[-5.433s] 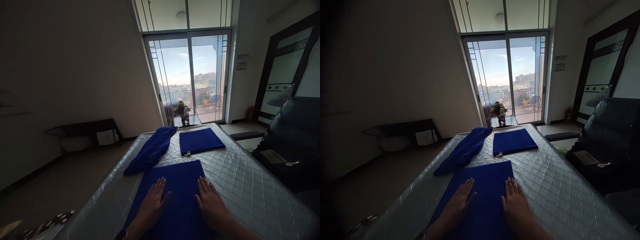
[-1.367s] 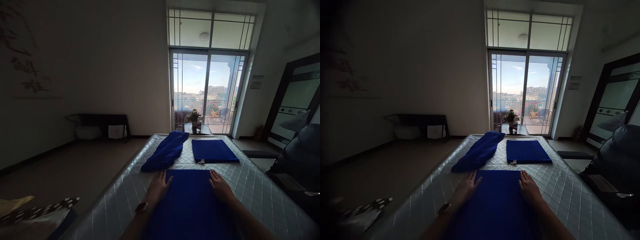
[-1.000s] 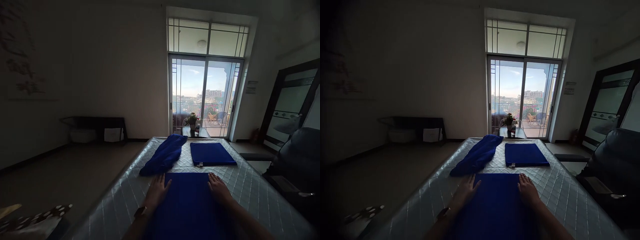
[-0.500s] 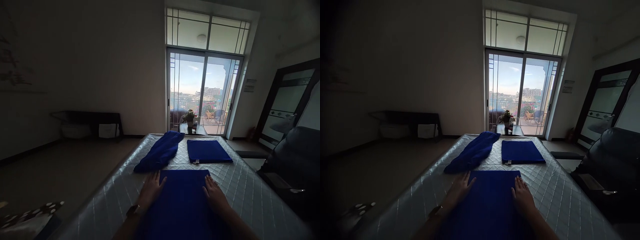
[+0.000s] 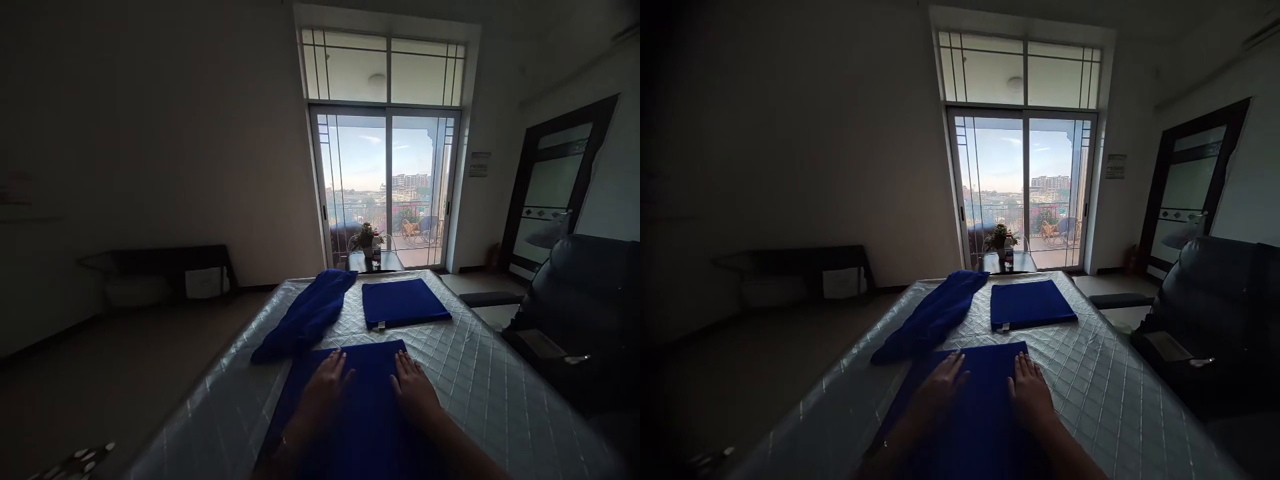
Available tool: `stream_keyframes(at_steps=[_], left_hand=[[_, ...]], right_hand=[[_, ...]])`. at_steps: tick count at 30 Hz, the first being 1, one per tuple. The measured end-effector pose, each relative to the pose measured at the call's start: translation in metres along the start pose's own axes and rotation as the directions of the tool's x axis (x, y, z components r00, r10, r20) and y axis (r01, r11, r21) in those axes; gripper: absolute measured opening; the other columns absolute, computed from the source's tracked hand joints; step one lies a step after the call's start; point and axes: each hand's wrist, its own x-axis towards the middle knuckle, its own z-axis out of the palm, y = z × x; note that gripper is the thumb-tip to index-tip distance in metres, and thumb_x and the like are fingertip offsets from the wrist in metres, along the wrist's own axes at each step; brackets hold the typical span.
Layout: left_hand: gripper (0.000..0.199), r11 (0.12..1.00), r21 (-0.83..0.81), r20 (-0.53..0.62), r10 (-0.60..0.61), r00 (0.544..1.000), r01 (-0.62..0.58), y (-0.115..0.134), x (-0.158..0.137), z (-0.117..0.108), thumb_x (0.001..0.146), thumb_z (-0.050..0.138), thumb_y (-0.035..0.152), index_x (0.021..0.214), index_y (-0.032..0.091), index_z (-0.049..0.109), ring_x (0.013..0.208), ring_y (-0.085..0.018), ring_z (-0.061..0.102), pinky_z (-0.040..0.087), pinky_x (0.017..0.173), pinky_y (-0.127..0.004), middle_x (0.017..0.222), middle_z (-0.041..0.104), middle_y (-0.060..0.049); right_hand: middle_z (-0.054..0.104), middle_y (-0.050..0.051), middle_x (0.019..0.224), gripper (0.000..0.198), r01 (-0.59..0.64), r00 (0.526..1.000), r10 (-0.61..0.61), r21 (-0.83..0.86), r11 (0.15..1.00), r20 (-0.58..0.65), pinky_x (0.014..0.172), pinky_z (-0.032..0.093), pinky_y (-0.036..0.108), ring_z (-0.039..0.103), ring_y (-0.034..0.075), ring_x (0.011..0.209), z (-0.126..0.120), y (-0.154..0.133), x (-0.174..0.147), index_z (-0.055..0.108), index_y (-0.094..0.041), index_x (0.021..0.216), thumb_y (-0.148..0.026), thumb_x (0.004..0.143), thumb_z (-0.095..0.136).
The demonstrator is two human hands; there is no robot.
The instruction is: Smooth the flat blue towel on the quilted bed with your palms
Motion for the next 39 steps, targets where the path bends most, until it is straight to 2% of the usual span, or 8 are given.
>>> stream_keyframes(at_steps=[2,5,9,13,19,22,29,39], left_hand=[[0.07,0.992,-0.033,0.059,0.123,0.991,-0.121,0.035,0.0,0.01,0.1,0.028,0.064,0.151,0.02,0.049,0.149,-0.025,0.041,0.038,0.123,-0.041,0.16,0.047,-0.009],[0.069,0.958,-0.133,0.125,0.272,0.954,-0.256,0.074,0.001,0.026,0.102,0.025,0.06,0.156,0.019,0.038,0.151,-0.028,0.035,0.036,0.124,-0.05,0.162,0.041,-0.012],[0.067,0.954,-0.156,0.116,0.275,0.954,-0.256,0.085,0.001,0.037,0.104,0.022,0.058,0.157,0.019,0.035,0.153,-0.029,0.032,0.035,0.124,-0.056,0.163,0.039,-0.013],[0.069,0.982,-0.106,0.153,0.17,0.973,-0.155,0.052,-0.004,0.033,0.102,0.025,0.061,0.157,0.021,0.037,0.153,-0.028,0.032,0.033,0.125,-0.054,0.164,0.038,-0.011],[0.06,0.993,0.079,0.13,-0.097,0.987,0.087,-0.044,-0.026,0.018,0.102,0.031,0.052,0.156,0.026,0.039,0.154,-0.027,0.031,0.029,0.127,-0.048,0.165,0.038,-0.004],[0.061,0.976,0.119,0.101,-0.196,0.975,0.184,-0.075,-0.037,0.011,0.102,0.029,0.051,0.155,0.024,0.041,0.155,-0.027,0.027,0.028,0.127,-0.048,0.165,0.037,-0.004],[0.078,0.962,0.054,0.132,-0.272,0.953,0.267,-0.069,-0.044,-0.006,0.1,0.023,0.063,0.157,0.012,0.034,0.156,-0.027,0.024,0.028,0.126,-0.045,0.167,0.028,-0.011],[0.078,0.97,0.016,0.125,-0.241,0.962,0.241,-0.071,-0.045,-0.007,0.1,0.023,0.066,0.156,0.014,0.037,0.156,-0.028,0.025,0.026,0.127,-0.049,0.166,0.031,-0.011]], right_hand=[[0.025,0.013,0.167,0.068,0.003,1.0,-0.003,-0.006,1.0,-0.004,0.127,0.015,0.041,0.017,0.023,0.156,0.001,0.001,0.0,0.03,-0.008,0.158,-0.045,0.101,0.025],[0.027,0.015,0.166,0.067,0.035,0.999,-0.035,-0.017,0.999,-0.005,0.127,0.015,0.041,0.017,0.024,0.156,0.004,0.004,0.001,0.032,-0.005,0.157,-0.04,0.101,0.025],[0.028,0.014,0.166,0.065,0.052,0.998,-0.051,0.008,0.999,-0.027,0.127,0.015,0.041,0.019,0.025,0.156,0.006,0.007,0.002,0.036,-0.009,0.157,-0.039,0.1,0.028],[0.025,0.013,0.167,0.067,0.05,0.998,-0.048,0.035,0.998,-0.041,0.128,0.015,0.044,0.019,0.027,0.155,0.005,0.006,0.001,0.034,-0.007,0.157,-0.042,0.1,0.027],[0.024,0.014,0.167,0.068,0.039,0.999,-0.038,0.039,0.998,-0.023,0.128,0.015,0.043,0.018,0.026,0.156,0.004,0.005,0.001,0.031,-0.005,0.157,-0.042,0.101,0.025],[0.023,0.014,0.167,0.068,0.031,0.999,-0.031,-0.003,1.0,-0.02,0.128,0.015,0.043,0.017,0.024,0.156,0.004,0.004,0.001,0.031,-0.004,0.157,-0.041,0.101,0.023],[0.023,0.012,0.167,0.067,0.019,1.0,-0.019,-0.048,0.999,-0.008,0.127,0.015,0.041,0.017,0.021,0.156,0.005,0.002,0.001,0.03,-0.005,0.157,-0.042,0.102,0.021],[0.026,0.012,0.167,0.067,0.024,1.0,-0.025,-0.078,0.997,-0.015,0.127,0.015,0.041,0.018,0.021,0.156,0.007,0.004,0.003,0.031,-0.006,0.158,-0.042,0.102,0.021]])
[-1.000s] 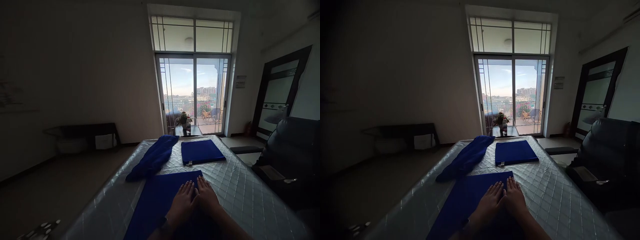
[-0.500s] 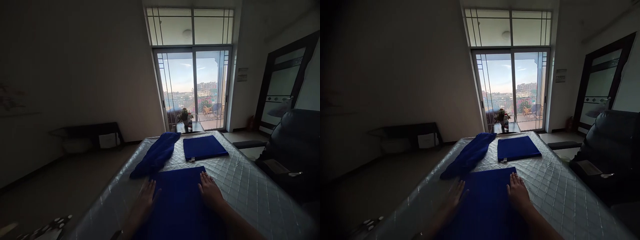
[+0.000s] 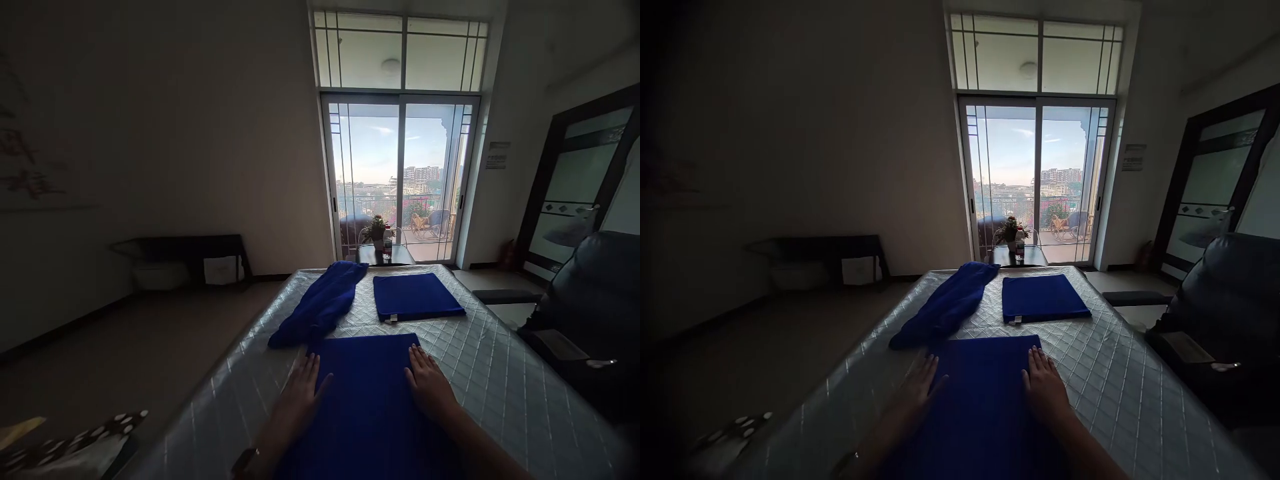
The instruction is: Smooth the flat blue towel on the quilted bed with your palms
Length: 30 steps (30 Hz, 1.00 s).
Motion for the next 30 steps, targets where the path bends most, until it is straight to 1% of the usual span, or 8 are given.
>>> stream_keyframes(at_steps=[4,11,15,18,21,23,27,30], left_hand=[[0.084,1.0,-0.003,0.022,-0.015,1.0,0.015,0.001,0.0,-0.001,0.099,0.02,0.068,0.158,0.01,0.032,0.156,-0.028,0.022,0.023,0.128,-0.048,0.167,0.027,-0.012],[0.079,1.0,0.029,0.016,-0.006,1.0,0.005,0.002,-0.001,-0.002,0.1,0.022,0.066,0.157,0.013,0.035,0.156,-0.027,0.024,0.025,0.128,-0.045,0.167,0.03,-0.01],[0.08,1.0,0.021,0.022,0.008,1.0,-0.009,0.004,-0.002,-0.005,0.1,0.022,0.065,0.157,0.009,0.034,0.156,-0.028,0.022,0.023,0.128,-0.046,0.167,0.028,-0.012],[0.082,1.0,0.017,0.048,-0.013,0.999,0.012,0.006,-0.002,-0.006,0.1,0.021,0.064,0.158,0.007,0.03,0.157,-0.027,0.018,0.019,0.129,-0.046,0.168,0.025,-0.013],[0.085,1.0,-0.01,0.063,-0.018,0.998,0.019,0.006,-0.003,-0.007,0.099,0.018,0.067,0.159,0.007,0.026,0.157,-0.028,0.015,0.019,0.129,-0.048,0.169,0.021,-0.013],[0.087,1.0,-0.028,0.059,-0.006,0.998,0.008,0.004,-0.002,-0.006,0.098,0.017,0.069,0.159,0.007,0.025,0.157,-0.029,0.016,0.02,0.129,-0.05,0.169,0.02,-0.013],[0.084,1.0,-0.019,0.038,0.009,0.999,-0.008,0.0,0.0,-0.001,0.099,0.021,0.066,0.158,0.006,0.029,0.156,-0.03,0.022,0.023,0.128,-0.053,0.167,0.026,-0.015],[0.083,1.0,-0.005,0.019,0.018,1.0,-0.018,-0.002,0.002,0.001,0.099,0.023,0.065,0.157,0.006,0.033,0.156,-0.03,0.023,0.024,0.128,-0.052,0.167,0.029,-0.016]], right_hand=[[0.026,0.012,0.167,0.067,-0.001,1.0,0.002,-0.015,1.0,0.008,0.127,0.015,0.04,0.017,0.021,0.156,0.0,0.0,0.0,0.03,-0.006,0.158,-0.042,0.102,0.021],[0.025,0.011,0.167,0.066,-0.015,1.0,0.015,0.012,1.0,0.006,0.127,0.015,0.041,0.017,0.021,0.156,-0.002,-0.001,-0.001,0.03,-0.008,0.158,-0.042,0.102,0.024],[0.029,0.011,0.166,0.064,-0.007,1.0,0.007,-0.022,1.0,-0.021,0.127,0.017,0.04,0.02,0.021,0.155,-0.008,-0.006,-0.004,0.034,-0.007,0.157,-0.038,0.102,0.023],[0.03,0.012,0.165,0.062,0.025,0.999,-0.026,-0.056,0.998,-0.021,0.127,0.016,0.041,0.021,0.022,0.155,-0.016,-0.013,-0.012,0.036,-0.006,0.155,-0.035,0.102,0.024],[0.029,0.013,0.165,0.063,0.039,0.999,-0.039,-0.054,0.998,0.009,0.128,0.017,0.042,0.02,0.023,0.155,-0.024,-0.021,-0.023,0.034,-0.006,0.156,-0.037,0.102,0.024],[0.026,0.013,0.166,0.065,0.013,0.999,-0.012,-0.039,0.999,0.042,0.128,0.017,0.042,0.017,0.023,0.155,-0.026,-0.026,-0.029,0.03,-0.005,0.157,-0.041,0.103,0.023],[0.019,0.013,0.167,0.072,-0.047,0.991,0.05,-0.024,0.999,0.121,0.128,0.015,0.042,0.013,0.025,0.156,-0.027,-0.029,-0.035,0.024,-0.005,0.158,-0.05,0.102,0.024],[0.015,0.013,0.168,0.075,-0.056,0.984,0.06,-0.032,0.998,0.167,0.128,0.014,0.044,0.011,0.025,0.156,-0.026,-0.027,-0.034,0.021,-0.005,0.158,-0.054,0.101,0.022]])
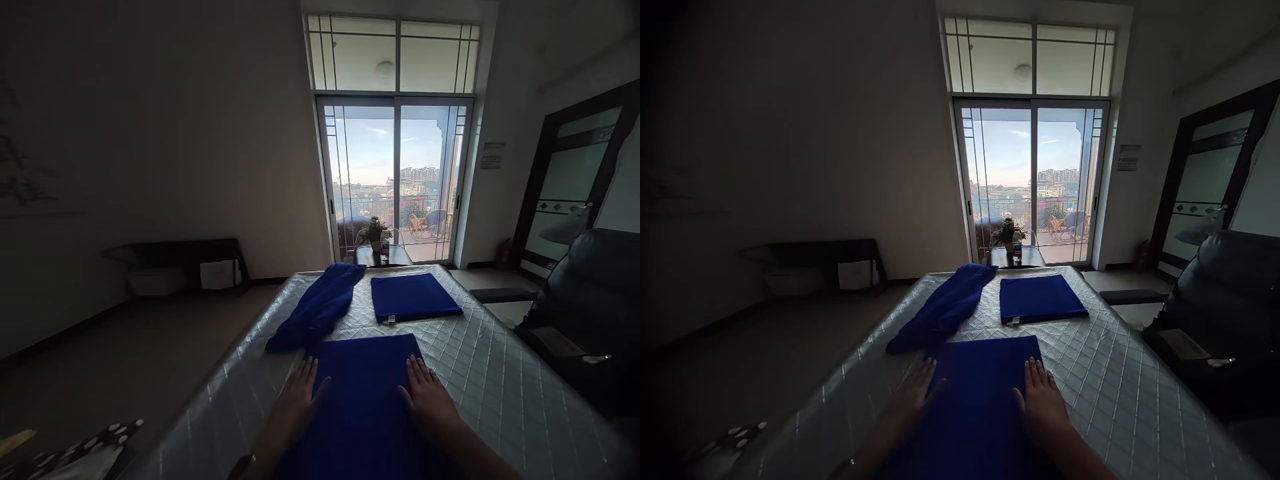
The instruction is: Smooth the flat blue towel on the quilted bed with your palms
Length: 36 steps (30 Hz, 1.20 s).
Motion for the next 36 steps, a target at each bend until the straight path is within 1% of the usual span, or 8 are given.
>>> stream_keyframes(at_steps=[5,11,16,22,30,36], left_hand=[[0.08,1.0,0.024,0.001,0.005,1.0,-0.005,0.0006,-0.0008,-0.0012,0.1,0.022,0.064,0.157,0.008,0.033,0.155,-0.03,0.024,0.025,0.127,-0.052,0.166,0.03,-0.015],[0.083,1.0,0.008,0.016,0.006,1.0,-0.006,0.003,-0.0022,-0.0046,0.1,0.022,0.064,0.157,0.005,0.031,0.156,-0.029,0.022,0.023,0.129,-0.049,0.167,0.028,-0.015],[0.081,1.0,0.019,0.021,-0.016,1.0,0.015,0.0027,-0.0026,-0.0033,0.1,0.022,0.064,0.157,0.008,0.031,0.157,-0.027,0.02,0.022,0.129,-0.047,0.168,0.027,-0.014],[0.086,0.999,-0.005,0.033,-0.032,0.999,0.033,0.002,-0.0021,-0.0024,0.098,0.017,0.069,0.159,0.008,0.027,0.157,-0.028,0.018,0.021,0.129,-0.049,0.169,0.024,-0.013],[0.084,0.999,0.015,0.017,-0.029,0.999,0.029,0.002,-0.0012,-0.0029,0.098,0.02,0.067,0.158,0.01,0.031,0.157,-0.027,0.02,0.023,0.128,-0.046,0.168,0.028,-0.012],[0.083,1.0,0.02,0.009,-0.01,1.0,0.009,0.004,-0.0028,-0.0052,0.099,0.019,0.066,0.157,0.009,0.033,0.156,-0.027,0.021,0.024,0.128,-0.048,0.168,0.028,-0.013]], right_hand=[[0.013,0.013,0.168,0.077,0.006,1.0,-0.006,-0.004,1.0,0.006,0.128,0.013,0.044,0.009,0.025,0.156,0.0011,0.0013,0.0013,0.019,-0.005,0.158,-0.057,0.101,0.018],[0.015,0.014,0.168,0.077,0.005,1.0,-0.005,-0.014,1.0,0.005,0.128,0.013,0.043,0.01,0.025,0.156,0.0009,0.0005,0.0009,0.021,-0.004,0.158,-0.055,0.101,0.018],[0.014,0.014,0.168,0.077,0.004,1.0,-0.004,-0.03,1.0,0.015,0.128,0.013,0.043,0.01,0.025,0.156,-0.0009,0.0,0.0005,0.019,-0.004,0.158,-0.056,0.101,0.017],[0.011,0.013,0.169,0.076,0.001,0.999,0.0,-0.014,1.0,0.035,0.128,0.012,0.043,0.008,0.025,0.156,-0.0042,-0.0014,-0.0017,0.015,-0.005,0.159,-0.055,0.101,0.016],[0.015,0.014,0.168,0.077,0.011,1.0,-0.011,-0.007,1.0,0.007,0.128,0.014,0.044,0.012,0.026,0.156,-0.0014,-0.0006,0.0002,0.021,-0.004,0.158,-0.056,0.101,0.019],[0.014,0.013,0.168,0.077,0.016,1.0,-0.016,-0.025,1.0,0.003,0.128,0.014,0.043,0.01,0.025,0.156,0.0001,0.0008,0.0003,0.02,-0.005,0.158,-0.056,0.101,0.014]])
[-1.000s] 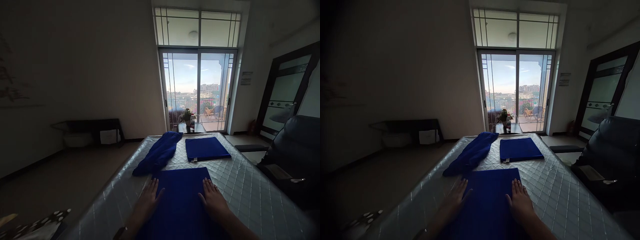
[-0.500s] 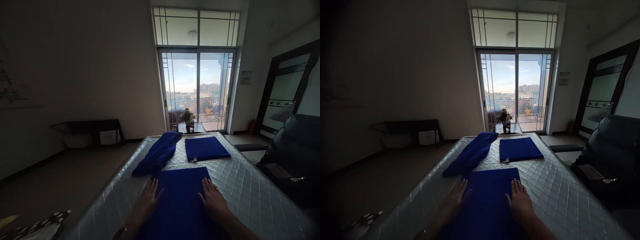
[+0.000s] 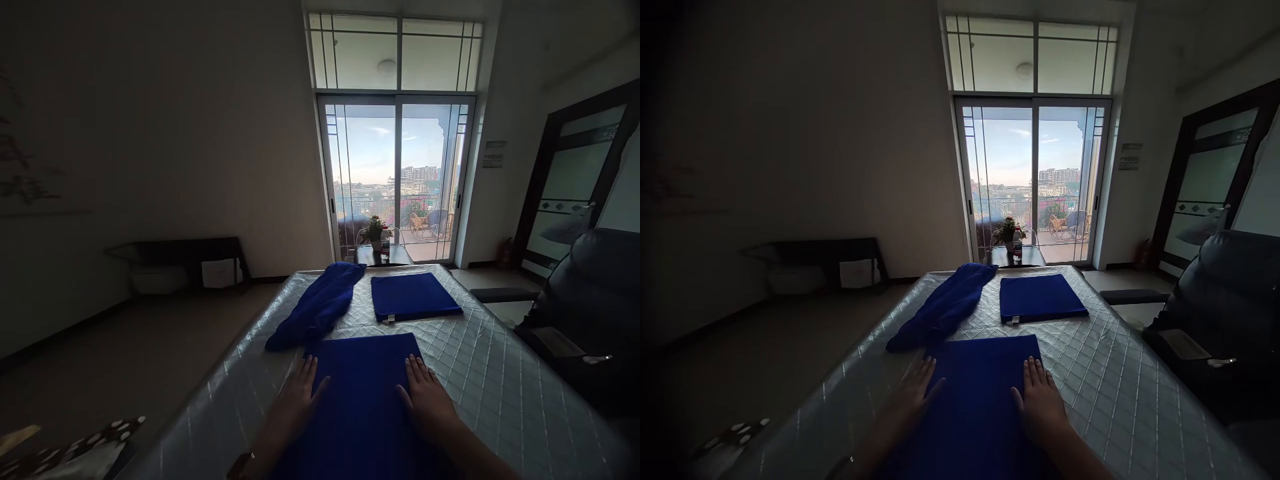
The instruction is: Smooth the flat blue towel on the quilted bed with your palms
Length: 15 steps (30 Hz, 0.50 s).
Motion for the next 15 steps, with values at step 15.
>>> stream_keyframes(at_steps=[15], left_hand=[[0.085,0.999,-0.05,0.005,-0.012,1.0,0.012,-0.0006,-0.0005,0.001,0.098,0.021,0.068,0.158,0.008,0.031,0.157,-0.03,0.021,0.023,0.128,-0.053,0.168,0.027,-0.014]], right_hand=[[0.015,0.013,0.168,0.074,-0.013,1.0,0.014,0.022,1.0,-0.009,0.127,0.015,0.043,0.012,0.025,0.156,-0.0006,-0.0019,-0.0009,0.021,-0.005,0.158,-0.053,0.102,0.023]])
